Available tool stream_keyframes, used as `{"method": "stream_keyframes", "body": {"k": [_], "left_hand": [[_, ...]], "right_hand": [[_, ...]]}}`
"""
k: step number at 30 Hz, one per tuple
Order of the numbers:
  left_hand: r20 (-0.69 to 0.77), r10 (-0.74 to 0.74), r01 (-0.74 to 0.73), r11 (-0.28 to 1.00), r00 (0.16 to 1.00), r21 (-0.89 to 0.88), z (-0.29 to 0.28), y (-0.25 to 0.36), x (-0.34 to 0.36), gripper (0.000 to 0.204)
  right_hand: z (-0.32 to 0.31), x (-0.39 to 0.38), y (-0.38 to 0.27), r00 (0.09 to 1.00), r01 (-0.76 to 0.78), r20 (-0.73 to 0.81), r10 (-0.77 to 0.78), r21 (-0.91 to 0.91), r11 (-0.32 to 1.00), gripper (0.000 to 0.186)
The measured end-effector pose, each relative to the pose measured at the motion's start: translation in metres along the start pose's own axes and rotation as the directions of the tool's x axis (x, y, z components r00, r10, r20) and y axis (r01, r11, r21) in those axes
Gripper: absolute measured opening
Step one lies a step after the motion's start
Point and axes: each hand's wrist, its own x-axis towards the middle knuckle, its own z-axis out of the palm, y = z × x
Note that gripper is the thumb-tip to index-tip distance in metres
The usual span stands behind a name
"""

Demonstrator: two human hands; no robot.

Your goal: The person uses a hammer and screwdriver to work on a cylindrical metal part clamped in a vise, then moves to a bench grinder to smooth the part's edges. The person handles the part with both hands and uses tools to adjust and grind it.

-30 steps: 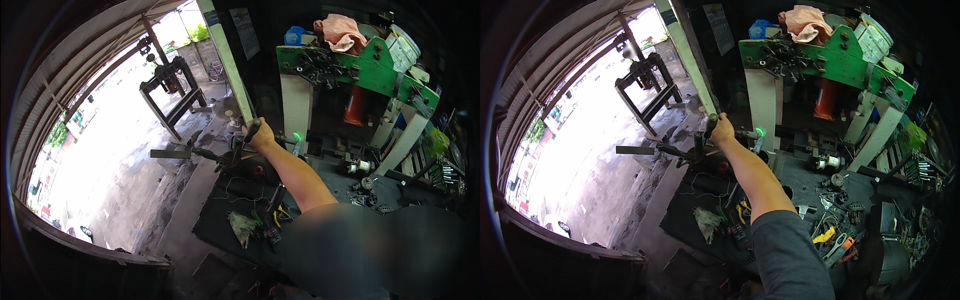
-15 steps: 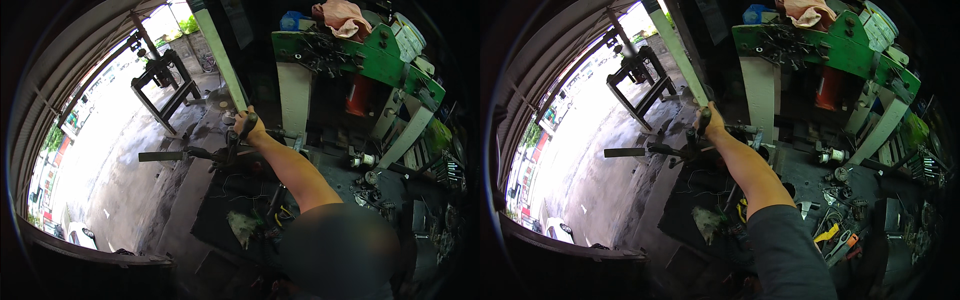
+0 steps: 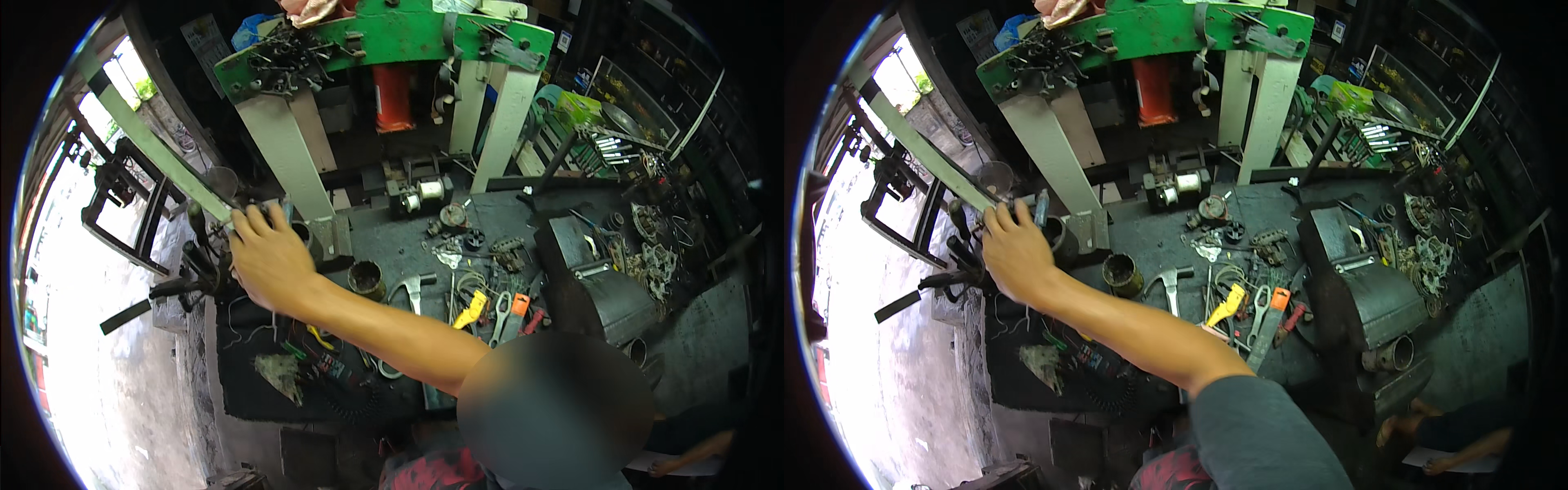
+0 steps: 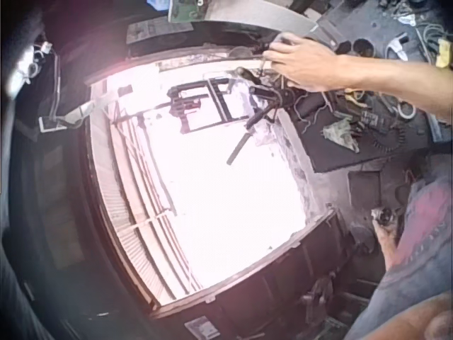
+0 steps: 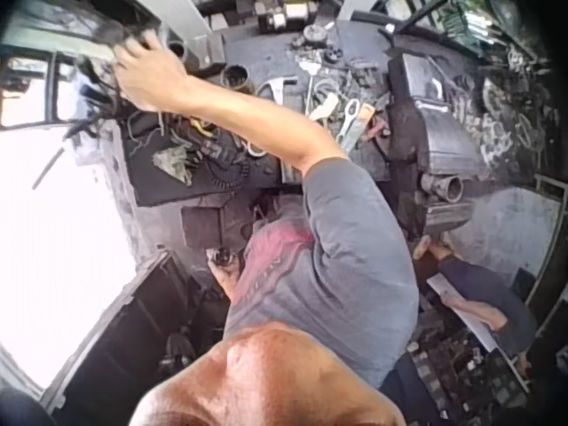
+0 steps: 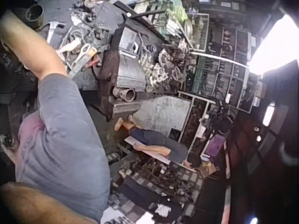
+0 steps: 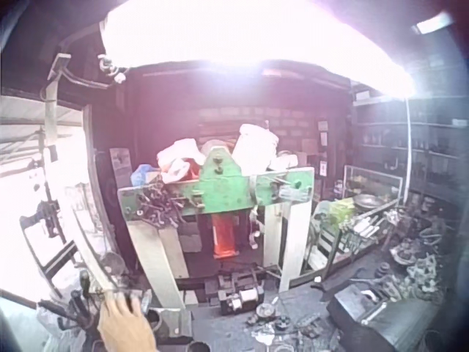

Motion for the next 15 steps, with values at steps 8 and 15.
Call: {"method": "stream_keyframes", "body": {"k": [8,15], "left_hand": [[0.254,-0.222,0.337,0.642,0.941,-0.688,0.026,0.055,0.046,0.047],[0.601,-0.265,0.641,0.495,0.754,-0.587,0.061,0.048,0.039,0.055]], "right_hand": [[-0.122,-0.287,-0.046,0.771,-0.636,0.336,0.541,0.462,0.618,0.033],[-0.182,-0.498,-0.088,0.127,-0.910,0.689,0.714,-0.206,0.360,0.034]]}}
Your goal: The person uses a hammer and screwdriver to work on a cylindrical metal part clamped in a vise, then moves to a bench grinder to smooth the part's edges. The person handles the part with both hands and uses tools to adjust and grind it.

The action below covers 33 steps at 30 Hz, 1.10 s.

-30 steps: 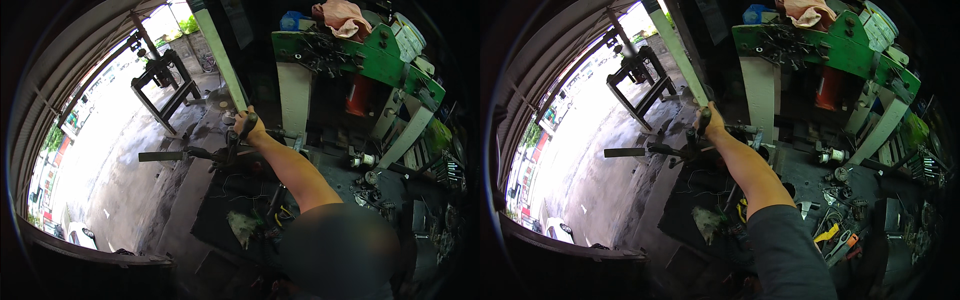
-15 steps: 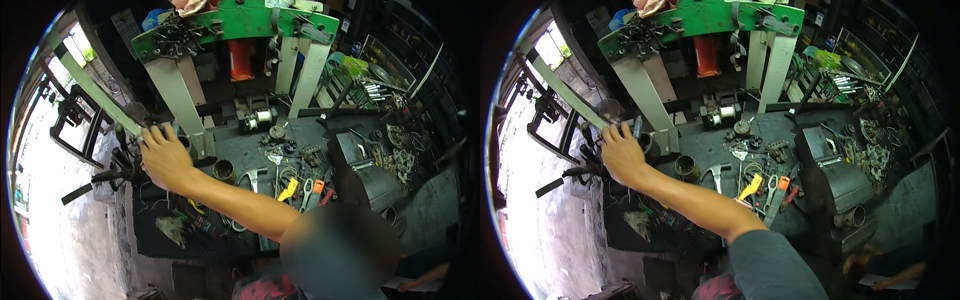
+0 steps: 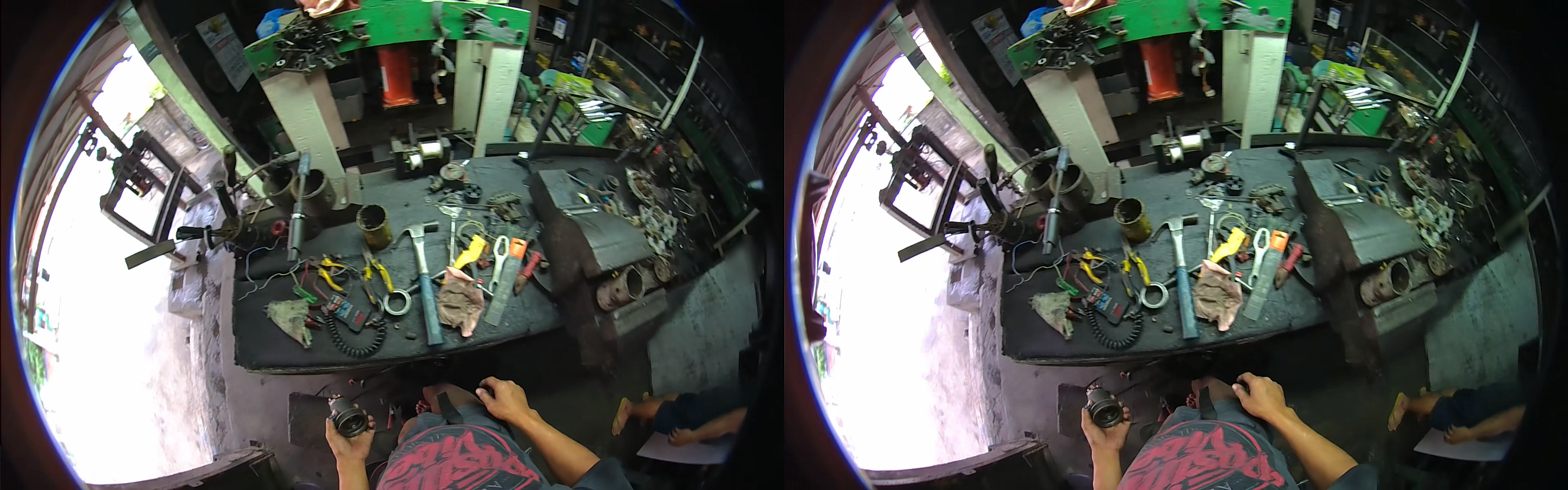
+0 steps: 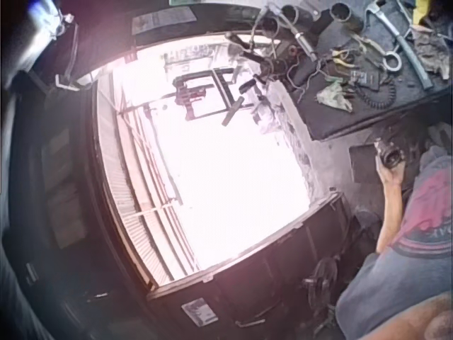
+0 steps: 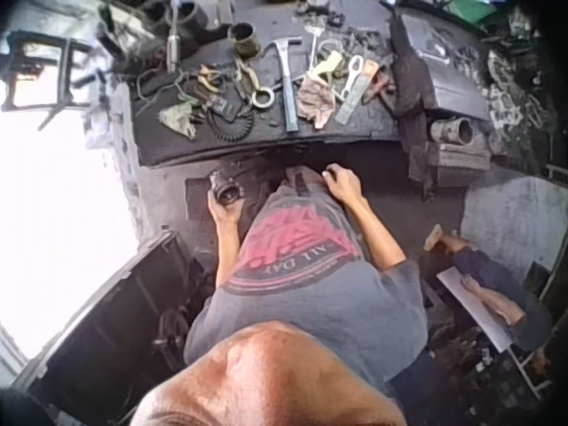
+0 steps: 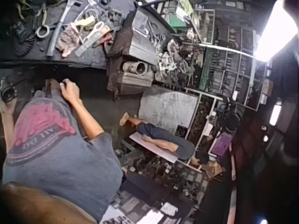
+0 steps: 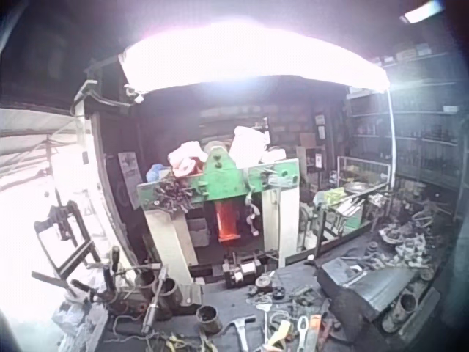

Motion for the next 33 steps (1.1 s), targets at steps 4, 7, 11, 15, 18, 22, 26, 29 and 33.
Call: {"method": "stream_keyframes", "body": {"k": [4,7,11,15,18,22,26,29,33], "left_hand": [[-0.082,0.004,0.005,0.994,0.997,0.107,-0.013,-0.033,0.015,0.063],[-0.177,-0.090,0.091,0.996,0.980,-0.002,-0.009,-0.061,0.012,0.057],[-0.195,-0.108,0.134,0.983,0.975,0.128,-0.023,-0.087,-0.012,0.030],[-0.118,0.117,-0.024,0.804,0.986,0.595,-0.079,-0.100,-0.004,0.040],[-0.310,-0.199,0.338,0.796,0.930,0.503,-0.120,-0.072,0.016,0.046],[-0.185,-0.256,0.315,0.736,0.949,0.599,-0.169,-0.071,0.032,0.054],[-0.320,-0.037,0.266,0.650,0.947,0.712,-0.199,-0.096,0.007,0.058],[-0.444,0.162,0.181,0.753,0.881,0.633,-0.194,-0.142,-0.019,0.054],[-0.495,0.182,0.080,0.883,0.850,0.462,-0.166,-0.189,-0.043,0.047]], "right_hand": [[-0.008,-0.030,0.045,0.997,-0.061,-0.055,0.061,0.011,0.998,0.038],[-0.017,-0.053,0.075,0.993,-0.098,-0.063,0.095,-0.040,0.994,0.040],[-0.006,-0.067,0.126,0.978,-0.141,0.155,0.142,-0.017,0.990,0.043],[0.026,-0.078,0.197,0.937,-0.329,0.154,0.313,0.088,0.940,0.048],[0.043,-0.101,0.254,0.844,-0.526,0.177,0.506,0.093,0.845,0.056],[0.050,-0.125,0.324,0.730,-0.681,0.197,0.654,0.126,0.722,0.060],[0.039,-0.115,0.376,0.760,-0.645,0.069,0.646,0.201,0.738,0.048],[0.016,-0.109,0.396,0.870,-0.492,0.098,0.483,0.138,0.859,0.043],[-0.013,-0.080,0.382,0.946,-0.217,0.229,0.228,-0.074,0.973,0.047]]}}
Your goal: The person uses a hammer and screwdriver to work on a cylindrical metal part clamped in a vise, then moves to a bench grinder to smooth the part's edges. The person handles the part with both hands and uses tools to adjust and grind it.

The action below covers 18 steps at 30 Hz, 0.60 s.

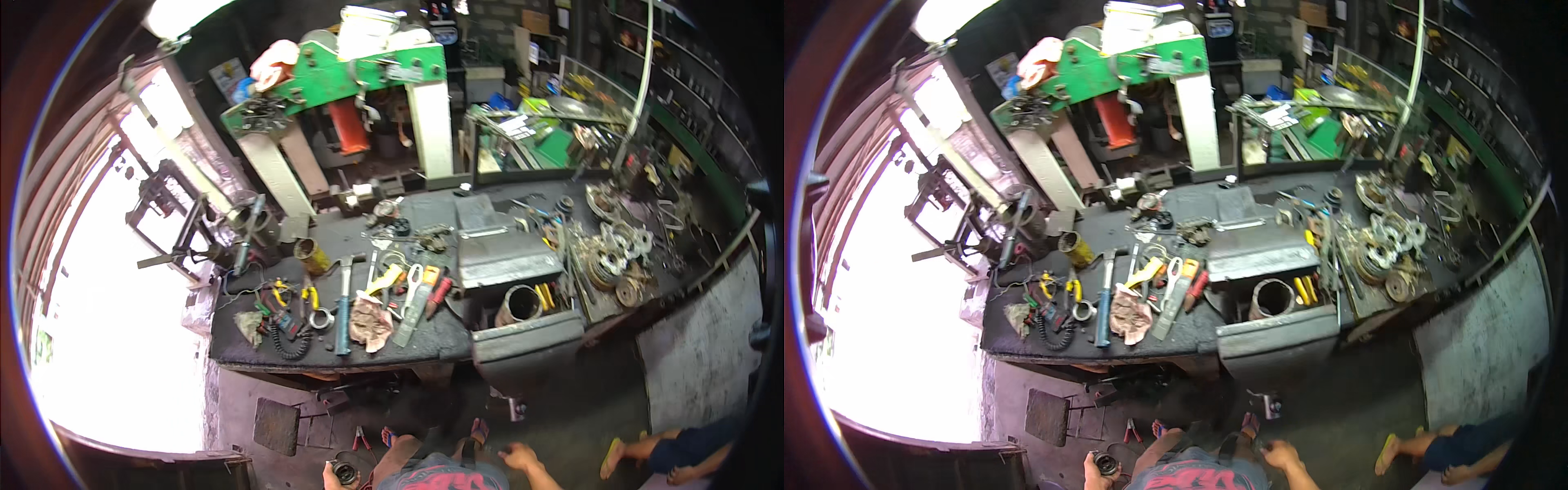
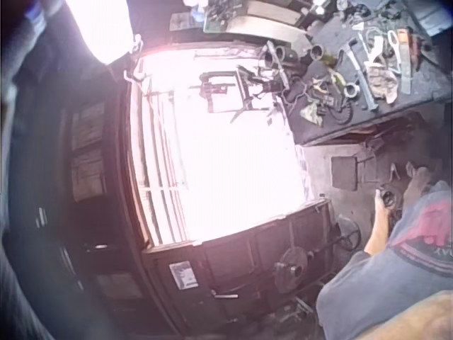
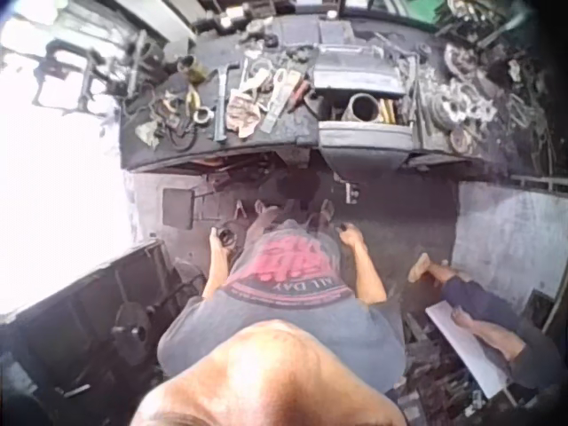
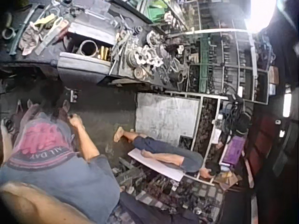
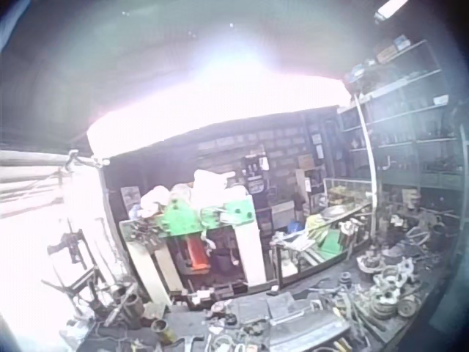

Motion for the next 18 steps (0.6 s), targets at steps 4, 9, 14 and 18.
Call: {"method": "stream_keyframes", "body": {"k": [4,9,14,18], "left_hand": [[0.057,-0.058,0.063,0.994,0.997,-0.086,-0.006,-0.025,-0.018,0.042],[0.127,-0.073,0.086,0.992,0.989,-0.097,-0.061,-0.041,0.011,0.046],[0.106,-0.170,0.173,0.985,0.980,-0.020,-0.114,-0.032,0.046,0.042],[0.117,-0.164,0.171,0.984,0.980,-0.055,-0.123,-0.004,0.060,0.041]], "right_hand": [[-0.036,0.006,-0.059,0.951,0.239,0.236,-0.201,-0.145,0.960,0.050],[-0.099,-0.043,-0.208,0.804,0.575,0.191,-0.564,-0.005,0.818,0.048],[-0.227,-0.148,-0.299,0.550,0.781,-0.040,-0.834,0.380,0.496,0.036],[-0.304,-0.169,-0.311,0.430,0.814,-0.803,-0.414,0.146,0.562,0.019]]}}
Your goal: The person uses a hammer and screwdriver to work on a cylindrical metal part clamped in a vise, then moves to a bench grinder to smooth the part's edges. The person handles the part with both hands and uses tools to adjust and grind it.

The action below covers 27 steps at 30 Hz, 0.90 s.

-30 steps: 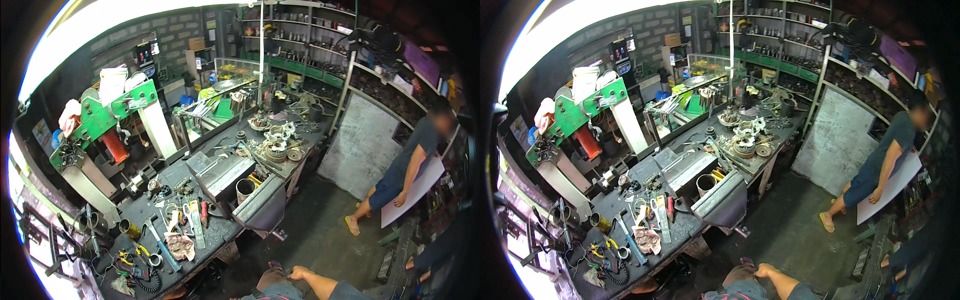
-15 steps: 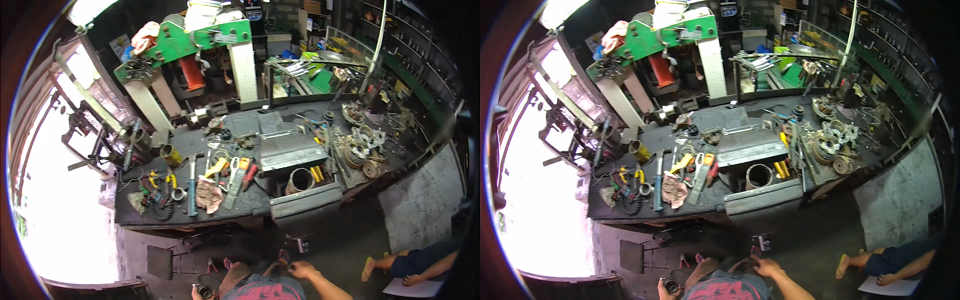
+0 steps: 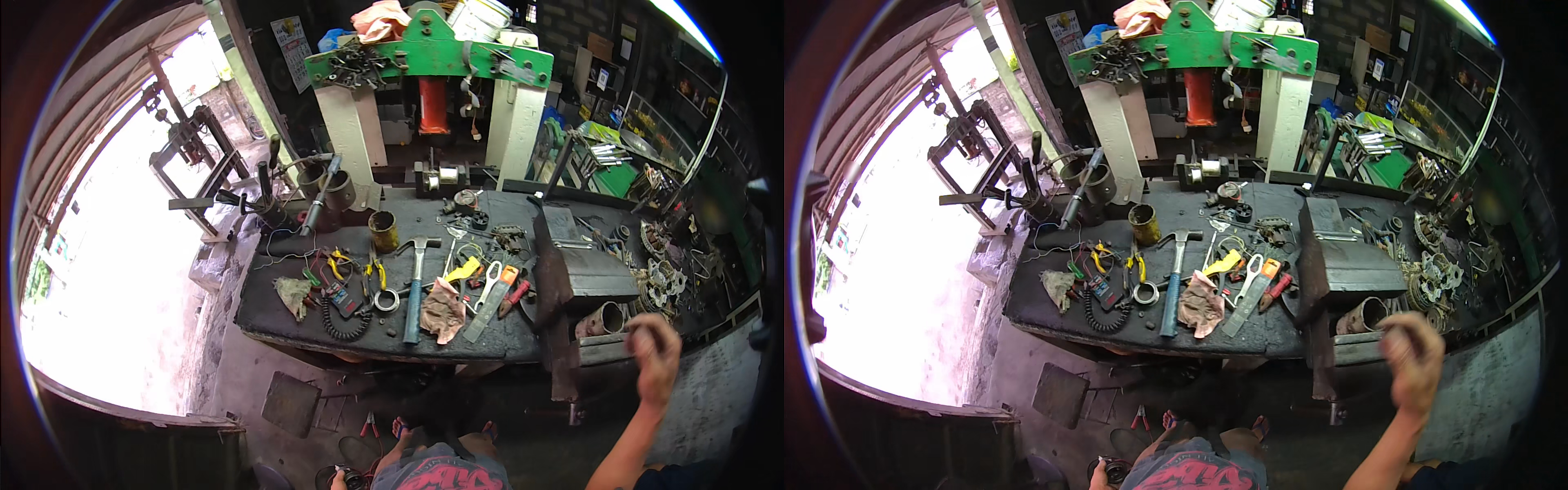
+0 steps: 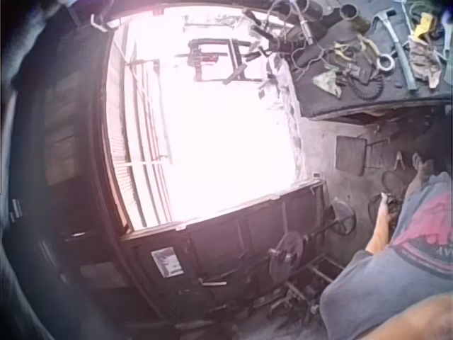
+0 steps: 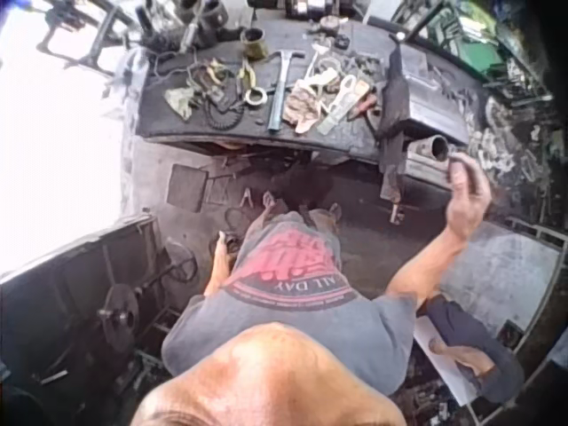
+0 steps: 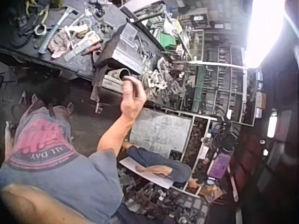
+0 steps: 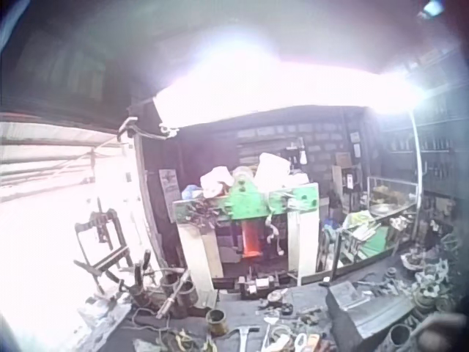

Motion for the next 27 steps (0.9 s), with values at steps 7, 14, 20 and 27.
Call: {"method": "stream_keyframes", "body": {"k": [7,14,20,27], "left_hand": [[-0.050,0.100,-0.096,0.992,0.994,0.082,0.012,0.067,0.007,0.026],[-0.009,0.209,-0.207,0.972,0.978,0.108,0.040,0.087,0.015,0.021],[0.053,0.140,-0.148,0.971,0.989,0.186,0.054,0.071,0.003,0.022],[0.072,-0.088,0.077,0.986,0.993,0.150,0.068,0.049,-0.020,0.026]], "right_hand": [[-0.094,-0.003,0.129,0.651,0.174,-0.713,0.260,0.474,0.863,0.027],[0.035,-0.218,0.404,0.175,-0.382,-0.332,0.927,0.845,0.375,0.046],[0.155,-0.280,0.406,0.106,-0.798,0.289,0.952,0.596,-0.092,0.053],[0.102,-0.240,0.422,0.226,-0.588,0.434,0.872,0.775,-0.233,0.019]]}}
